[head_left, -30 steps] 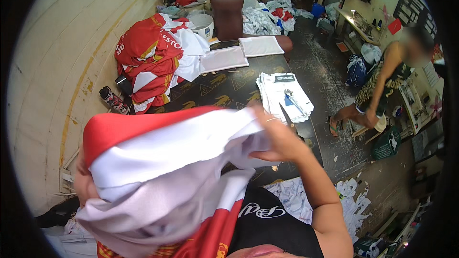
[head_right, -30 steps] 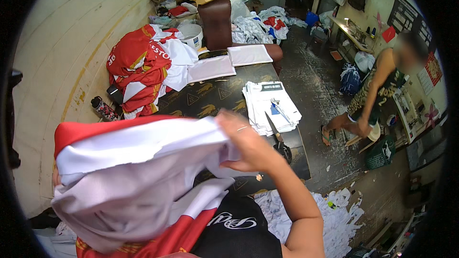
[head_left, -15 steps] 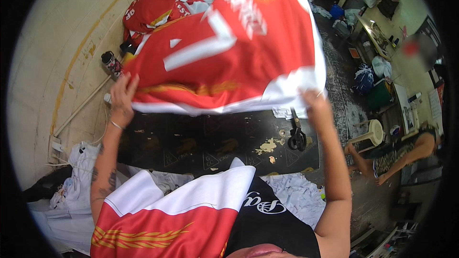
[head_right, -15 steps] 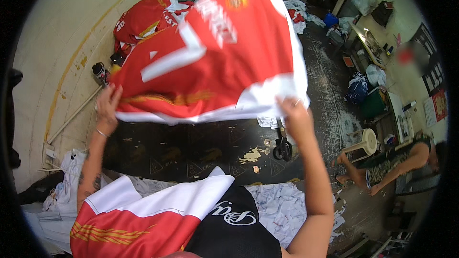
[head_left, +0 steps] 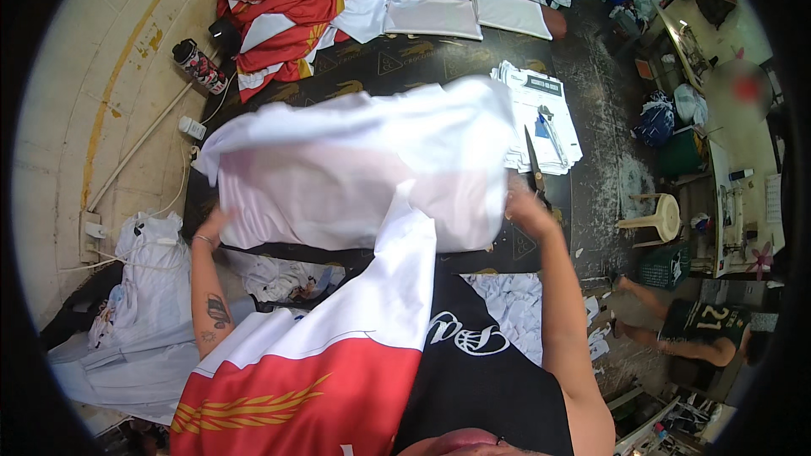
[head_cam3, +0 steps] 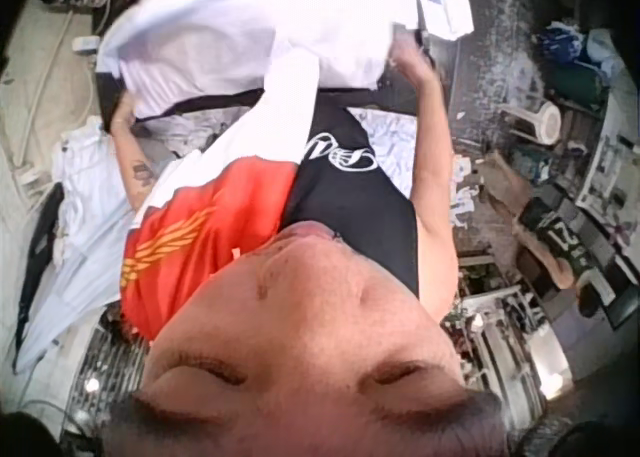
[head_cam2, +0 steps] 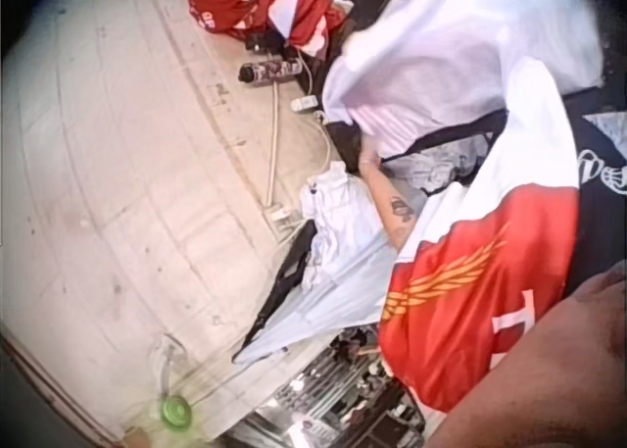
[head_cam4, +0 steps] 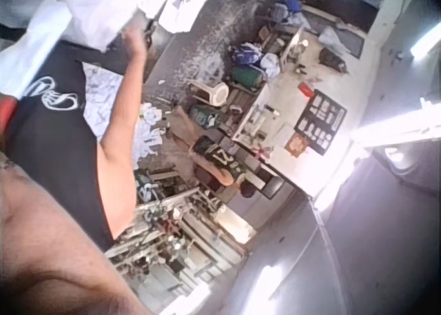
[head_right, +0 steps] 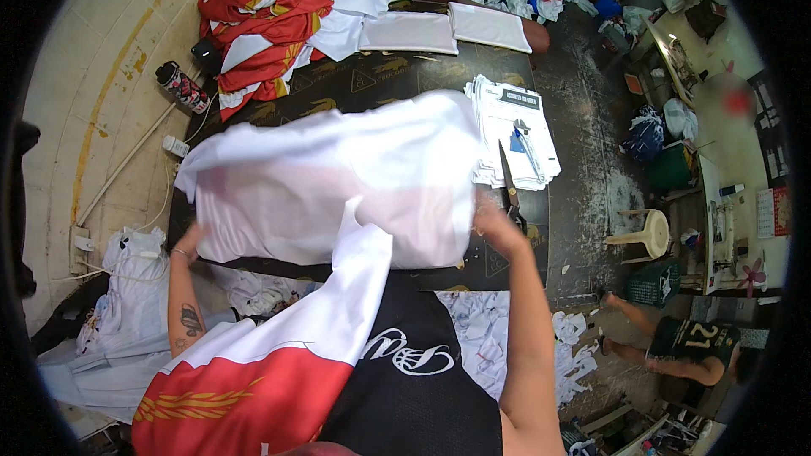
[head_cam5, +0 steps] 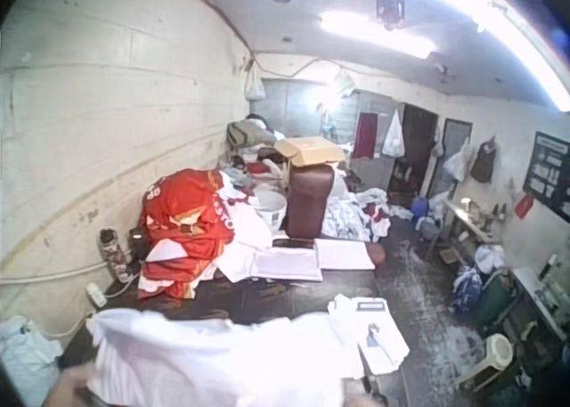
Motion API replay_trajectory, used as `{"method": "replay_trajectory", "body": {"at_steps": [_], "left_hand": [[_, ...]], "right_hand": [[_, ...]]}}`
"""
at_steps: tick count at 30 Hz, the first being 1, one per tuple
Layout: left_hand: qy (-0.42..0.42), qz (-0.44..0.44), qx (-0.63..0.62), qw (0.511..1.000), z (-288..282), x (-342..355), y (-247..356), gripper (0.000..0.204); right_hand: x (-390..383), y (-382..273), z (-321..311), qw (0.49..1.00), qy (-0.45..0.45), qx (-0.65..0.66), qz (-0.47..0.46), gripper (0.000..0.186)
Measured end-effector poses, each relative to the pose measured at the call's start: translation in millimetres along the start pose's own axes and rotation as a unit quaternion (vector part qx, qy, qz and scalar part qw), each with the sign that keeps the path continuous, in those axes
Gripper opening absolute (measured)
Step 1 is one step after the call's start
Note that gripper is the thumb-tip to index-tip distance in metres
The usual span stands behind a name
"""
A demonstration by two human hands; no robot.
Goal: The person uses shears to cut a large white sheet of fabric on a table, then picks up a red and white jersey, cuts a piece from it, and continues cutting the white fabric. The person folds and stacks the cut pieces on the table.
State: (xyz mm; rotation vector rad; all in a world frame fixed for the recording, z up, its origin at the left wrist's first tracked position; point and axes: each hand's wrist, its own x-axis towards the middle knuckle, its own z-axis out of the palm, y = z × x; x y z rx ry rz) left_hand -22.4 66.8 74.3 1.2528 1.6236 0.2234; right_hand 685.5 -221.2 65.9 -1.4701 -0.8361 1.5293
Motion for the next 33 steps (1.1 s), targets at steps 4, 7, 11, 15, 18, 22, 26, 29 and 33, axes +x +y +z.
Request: {"method": "replay_trajectory", "body": {"at_steps": [4, 7, 11, 15, 18, 22, 26, 29, 33], "left_hand": [[0.063, 0.045, 0.007, 0.997, -7, -8, -8, 0.061], [0.15, 0.084, -0.112, 0.979, -72, -6, 31, 0.062], [0.305, 0.126, -0.046, 0.943, -168, -9, 124, 0.079], [0.208, 0.316, -0.222, 0.899, -223, -22, 229, 0.071], [0.297, 0.369, -0.146, 0.869, -252, -30, 300, 0.068], [0.287, 0.398, -0.119, 0.863, -277, -42, 360, 0.063], [0.022, 0.447, -0.256, 0.857, -284, -64, 385, 0.059], [0.142, 0.433, 0.113, 0.883, -279, -76, 396, 0.054], [0.345, 0.387, 0.217, 0.827, -275, -82, 408, 0.04]], "right_hand": [[1, 8, 44, 0.994, 0.009, -0.102, 0.024, 0.025], [-1, -61, -1, 0.964, 0.26, -0.023, -0.056, 0.016], [-21, -206, -67, 0.912, 0.172, 0.075, -0.364, 0.022], [-55, -330, -68, 0.848, 0.285, -0.102, -0.434, 0.023], [-71, -388, -59, 0.777, 0.33, -0.191, -0.502, 0.027], [-90, -430, -64, 0.81, 0.288, -0.082, -0.504, 0.028], [-118, -450, -73, 0.806, 0.219, -0.129, -0.535, 0.031], [-140, -466, -75, 0.674, 0.291, -0.407, -0.543, 0.024], [-163, -486, -71, 0.512, 0.336, -0.581, -0.536, 0.017]]}}
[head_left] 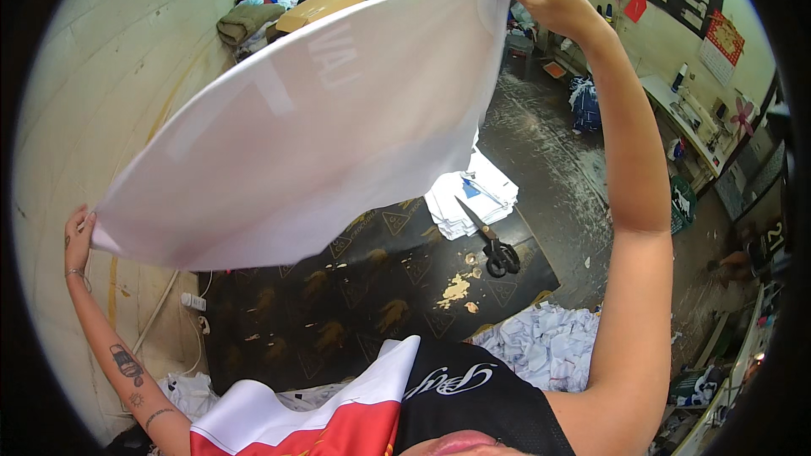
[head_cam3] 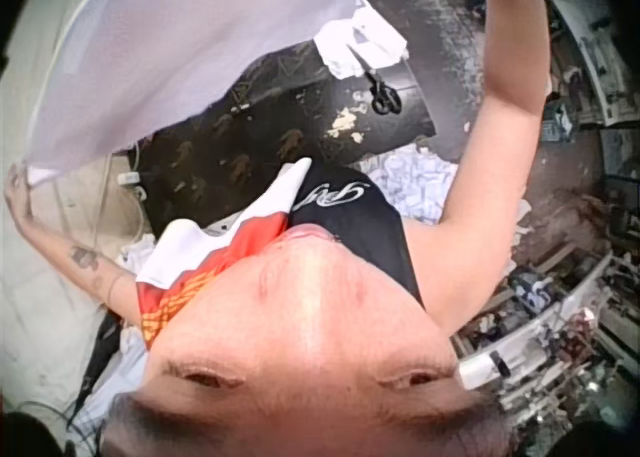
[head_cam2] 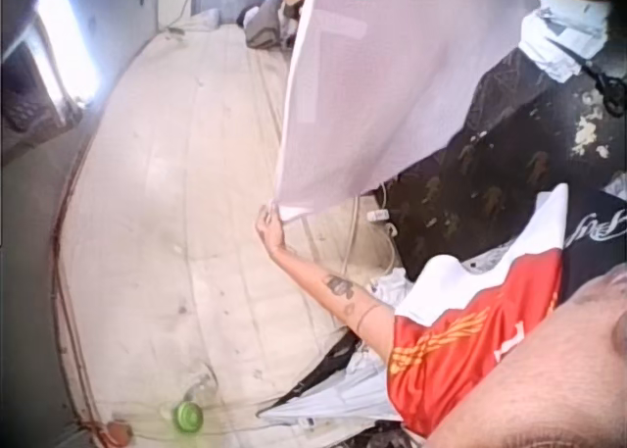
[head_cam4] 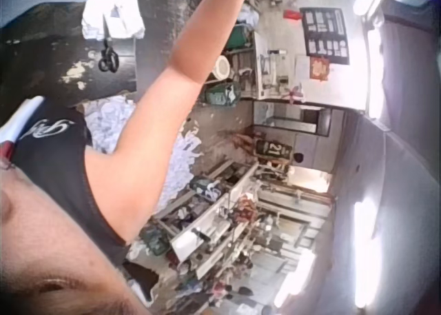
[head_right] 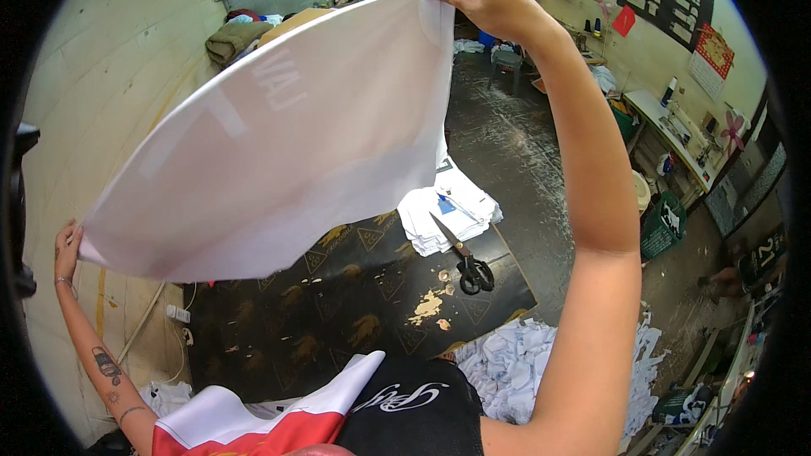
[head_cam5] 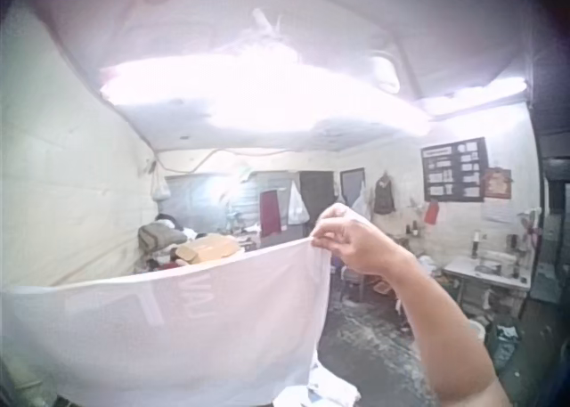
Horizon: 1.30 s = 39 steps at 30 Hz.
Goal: The person uses shears to cut a large white sheet of fabric on a table, then picks up a red and white jersey, cuts a piece from it, and continues cutting the white fabric. The person folds and stacks the cut pieces on the table.
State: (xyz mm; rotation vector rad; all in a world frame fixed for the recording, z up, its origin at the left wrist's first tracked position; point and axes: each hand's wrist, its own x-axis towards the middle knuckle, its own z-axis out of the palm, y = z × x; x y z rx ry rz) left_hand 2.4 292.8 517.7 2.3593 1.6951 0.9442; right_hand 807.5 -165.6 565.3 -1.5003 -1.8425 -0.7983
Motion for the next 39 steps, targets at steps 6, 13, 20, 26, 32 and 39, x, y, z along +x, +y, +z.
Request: {"method": "replay_trajectory", "body": {"at_steps": [6, 13, 20, 26, 32, 39], "left_hand": [[-0.03, 0.076, -0.038, 0.996, -22, 3, 7, 0.031], [-0.003, 0.135, -0.062, 0.989, 27, 8, 29, 0.026], [0.022, 0.109, -0.009, 0.994, 49, 47, 78, 0.022], [0.1, 0.177, -0.007, 0.979, 4, -27, 13, 0.02], [0.152, 0.078, 0.032, 0.985, 151, -197, -109, 0.031], [0.175, -0.143, -0.125, 0.966, 330, -391, -118, 0.025]], "right_hand": [[-4, -30, -40, 0.979, -0.007, 0.119, 0.166, 0.017], [5, -21, -49, 0.991, -0.011, 0.02, 0.131, 0.02], [29, 24, -24, 0.988, -0.011, -0.076, 0.137, 0.022], [-16, 12, -42, 0.997, -0.017, -0.02, 0.073, 0.027], [-215, -57, 72, 0.941, -0.052, 0.155, 0.298, 0.01], [-420, -157, 225, 0.776, -0.108, 0.239, 0.573, 0.023]]}}
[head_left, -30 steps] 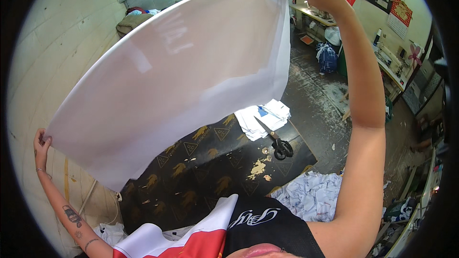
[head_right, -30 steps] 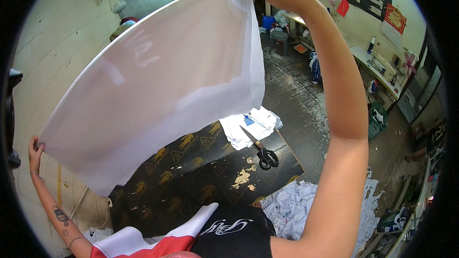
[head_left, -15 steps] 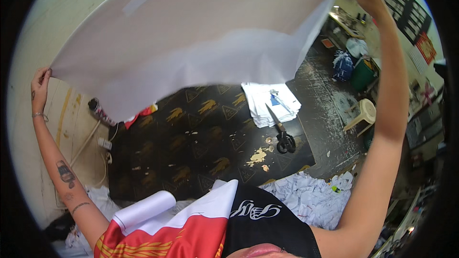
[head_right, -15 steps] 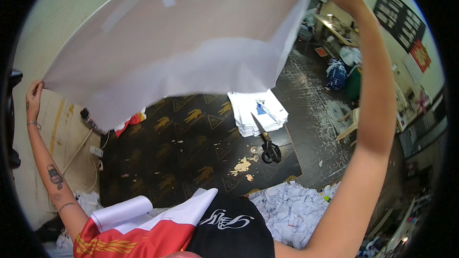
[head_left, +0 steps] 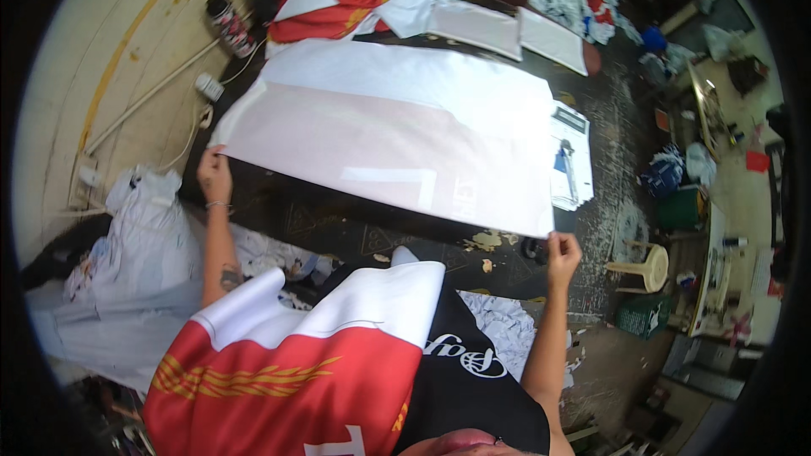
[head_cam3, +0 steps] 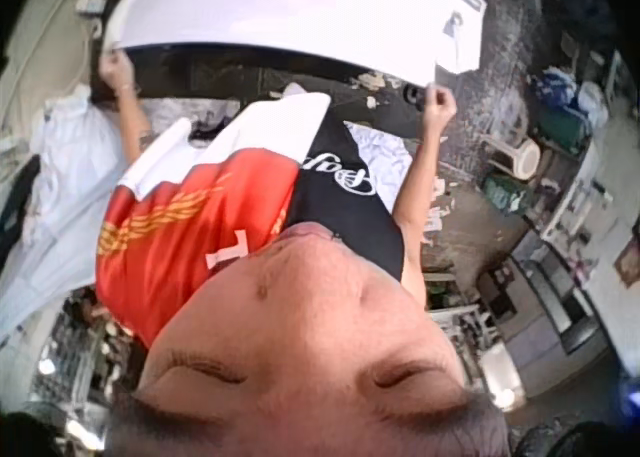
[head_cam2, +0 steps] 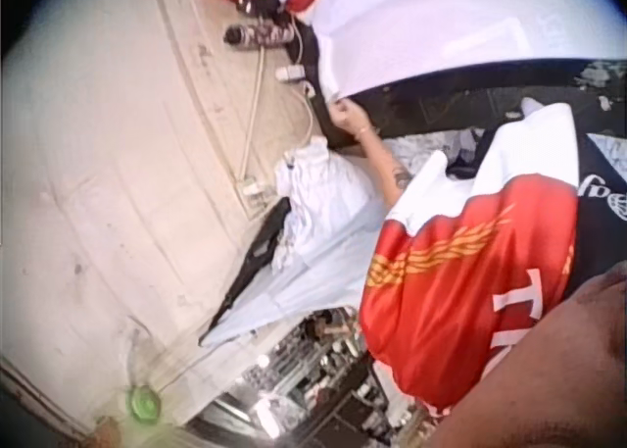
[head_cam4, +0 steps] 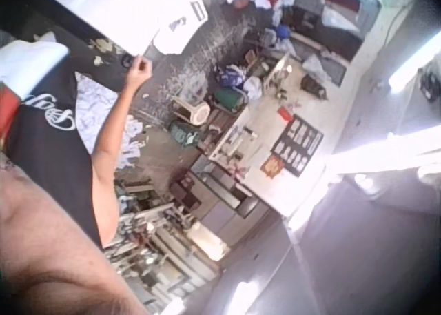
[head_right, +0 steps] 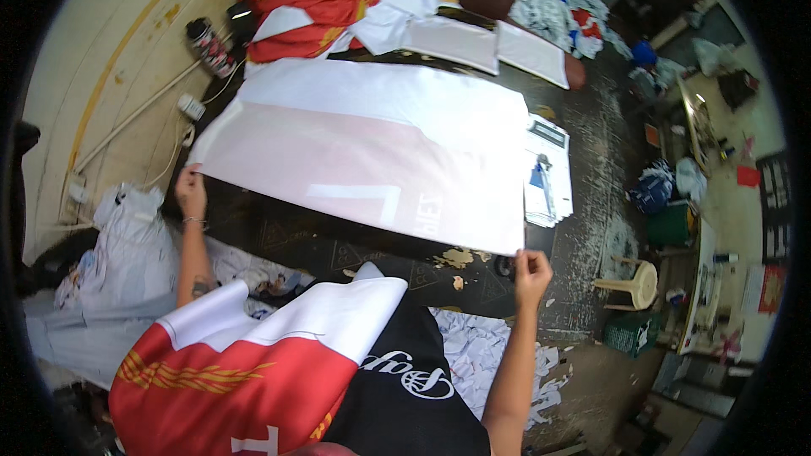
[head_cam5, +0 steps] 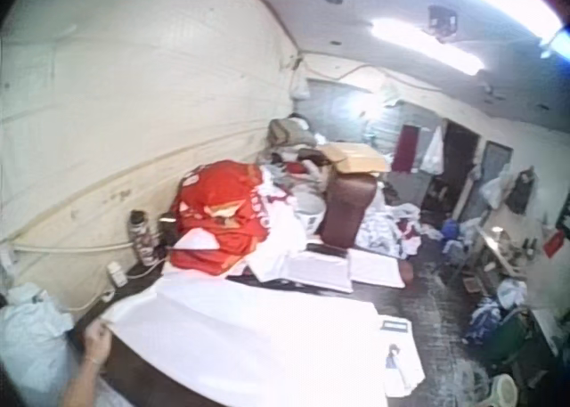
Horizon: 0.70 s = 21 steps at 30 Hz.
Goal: The person uses shears to cut a large white sheet of fabric on a table, then picks up a red and white jersey, cuts a piece from it, and continues cutting the white fabric. The person folds and stacks the cut pieces on the table.
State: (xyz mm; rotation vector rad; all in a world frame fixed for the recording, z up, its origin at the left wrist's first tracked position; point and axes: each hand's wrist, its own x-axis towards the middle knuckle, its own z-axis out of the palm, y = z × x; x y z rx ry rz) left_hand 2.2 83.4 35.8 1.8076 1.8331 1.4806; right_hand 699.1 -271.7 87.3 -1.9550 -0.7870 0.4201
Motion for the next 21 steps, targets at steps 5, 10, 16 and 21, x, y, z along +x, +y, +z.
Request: {"method": "replay_trajectory", "body": {"at_steps": [5, 10, 16, 21], "left_hand": [[0.016, -0.084, 0.113, 0.99, 27, -85, 13, 0.035], [-0.114, -0.24, 0.362, 0.893, 29, -115, -3, 0.064], [-0.194, -0.2, 0.463, 0.841, 20, -104, -18, 0.071], [-0.471, -0.154, 0.095, 0.863, -2, -34, 101, 0.077]], "right_hand": [[-71, 76, 51, 0.959, -0.091, -0.252, -0.091, 0.045], [-113, 77, 57, 0.886, -0.154, -0.399, -0.179, 0.065], [-112, 73, 56, 0.877, -0.183, -0.387, -0.216, 0.068], [-112, 55, 50, 0.852, -0.208, -0.457, -0.148, 0.062]]}}
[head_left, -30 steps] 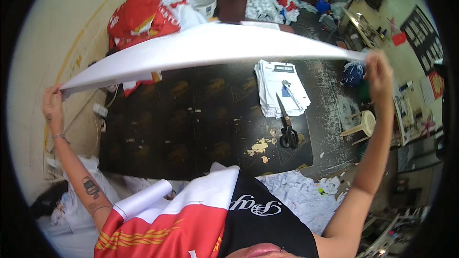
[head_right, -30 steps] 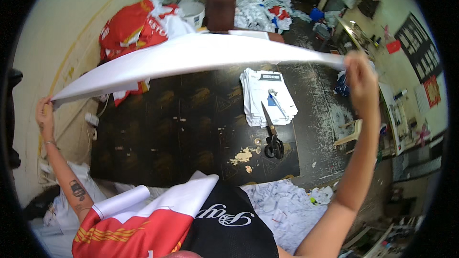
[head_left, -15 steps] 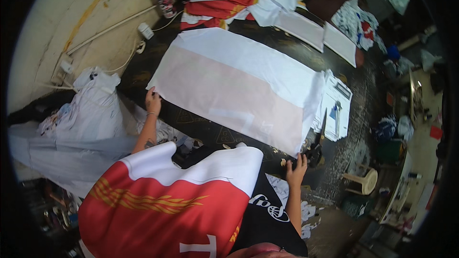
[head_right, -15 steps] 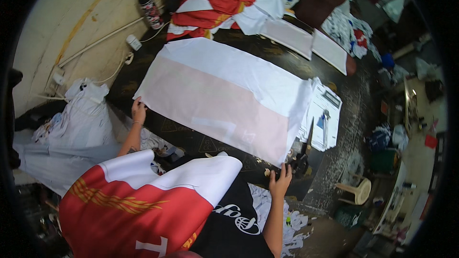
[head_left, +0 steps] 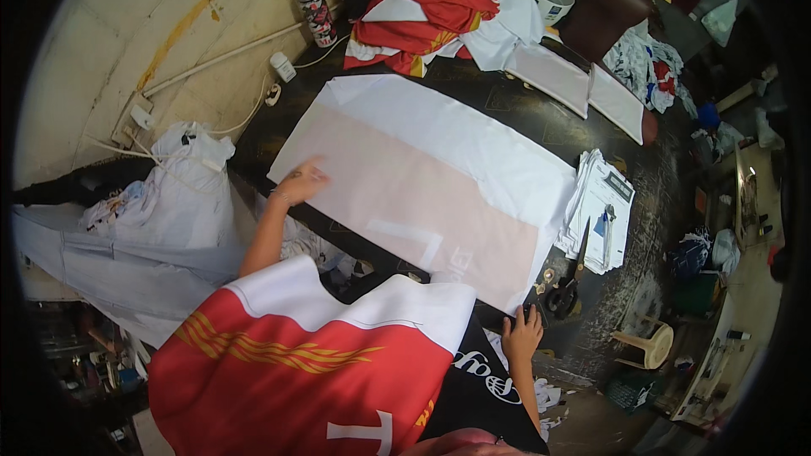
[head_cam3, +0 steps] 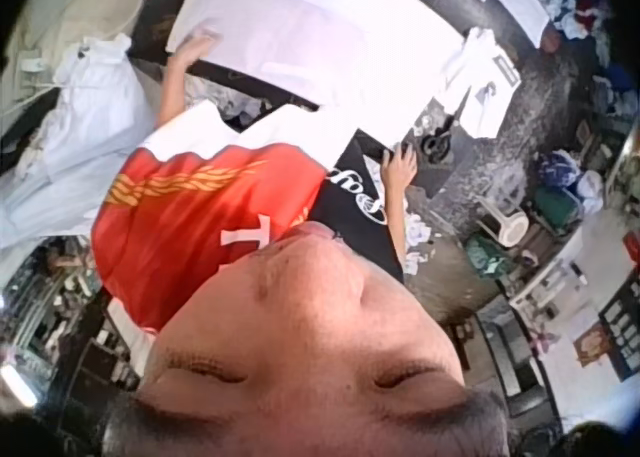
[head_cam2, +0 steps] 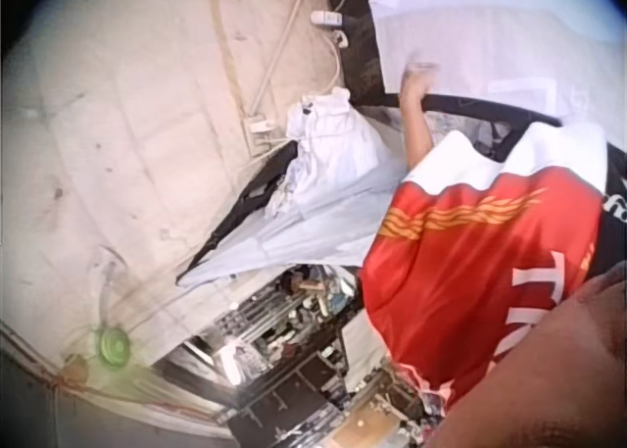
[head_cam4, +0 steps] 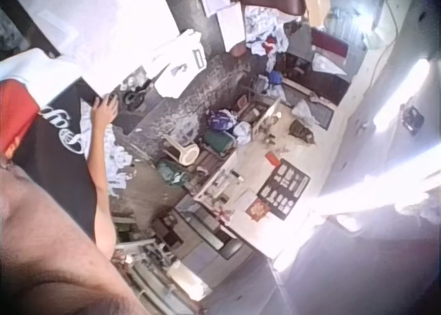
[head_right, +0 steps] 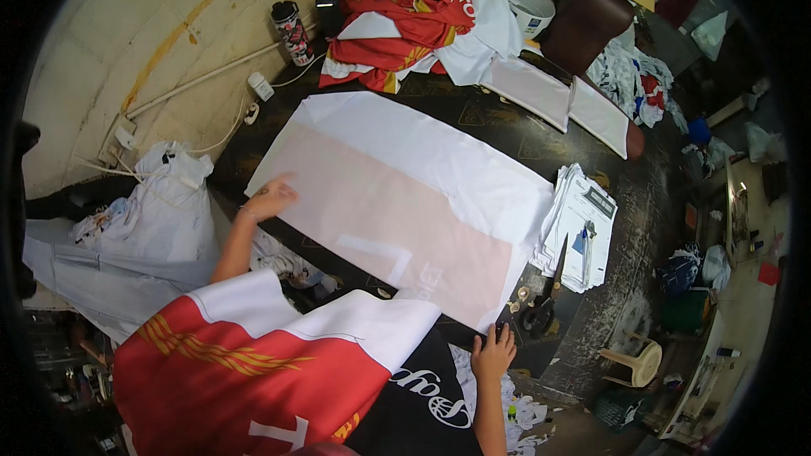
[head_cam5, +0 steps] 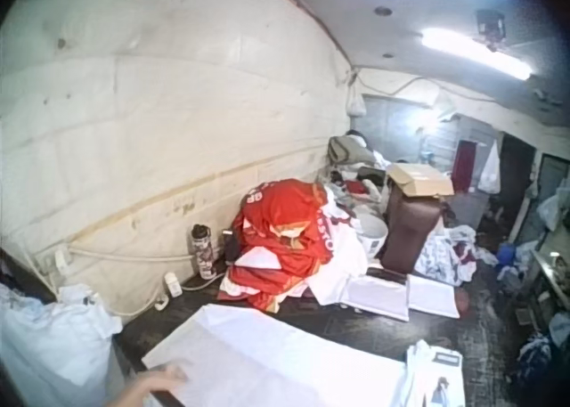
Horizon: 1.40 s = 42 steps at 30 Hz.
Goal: The person uses shears to cut a large white sheet of fabric on a table, then picks up a red and white jersey, cuts a piece from it, and continues cutting the white fabric. The person folds and stacks the cut pieces on the table.
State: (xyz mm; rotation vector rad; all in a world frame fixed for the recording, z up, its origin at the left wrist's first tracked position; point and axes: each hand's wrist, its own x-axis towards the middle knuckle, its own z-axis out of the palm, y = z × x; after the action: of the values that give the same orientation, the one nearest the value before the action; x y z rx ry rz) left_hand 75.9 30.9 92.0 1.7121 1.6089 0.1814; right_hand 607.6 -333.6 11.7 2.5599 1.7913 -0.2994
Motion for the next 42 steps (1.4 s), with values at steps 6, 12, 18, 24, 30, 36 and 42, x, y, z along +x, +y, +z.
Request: {"method": "replay_trajectory", "body": {"at_steps": [6, 12, 18, 24, 30, 36, 42], "left_hand": [[-0.476, 0.611, -0.154, 0.613, -42, -114, 215, 0.027], [0.208, 0.624, -0.016, 0.753, -139, -56, 410, 0.025], [0.257, 0.708, 0.084, 0.653, -117, -94, 443, 0.024], [0.445, 0.629, 0.002, 0.637, -175, -66, 414, 0.015], [0.497, 0.579, -0.057, 0.644, -202, -65, 414, 0.013], [0.354, 0.579, 0.082, 0.73, -41, -61, 430, 0.039], [0.127, 0.508, -0.004, 0.852, -74, -27, 369, 0.025]], "right_hand": [[93, -88, -92, 0.922, -0.12, 0.323, -0.178, 0.08], [163, -188, -300, 0.789, -0.156, 0.475, -0.358, 0.034], [169, -167, -511, 0.57, 0.041, 0.762, -0.305, 0.037], [135, -113, -575, 0.772, 0.047, 0.56, -0.297, 0.041], [124, -118, -598, 0.844, 0.092, 0.472, -0.239, 0.048], [134, -119, -628, 0.717, 0.196, 0.583, -0.328, 0.042], [165, -59, -630, 0.887, 0.409, -0.212, -0.034, 0.047]]}}
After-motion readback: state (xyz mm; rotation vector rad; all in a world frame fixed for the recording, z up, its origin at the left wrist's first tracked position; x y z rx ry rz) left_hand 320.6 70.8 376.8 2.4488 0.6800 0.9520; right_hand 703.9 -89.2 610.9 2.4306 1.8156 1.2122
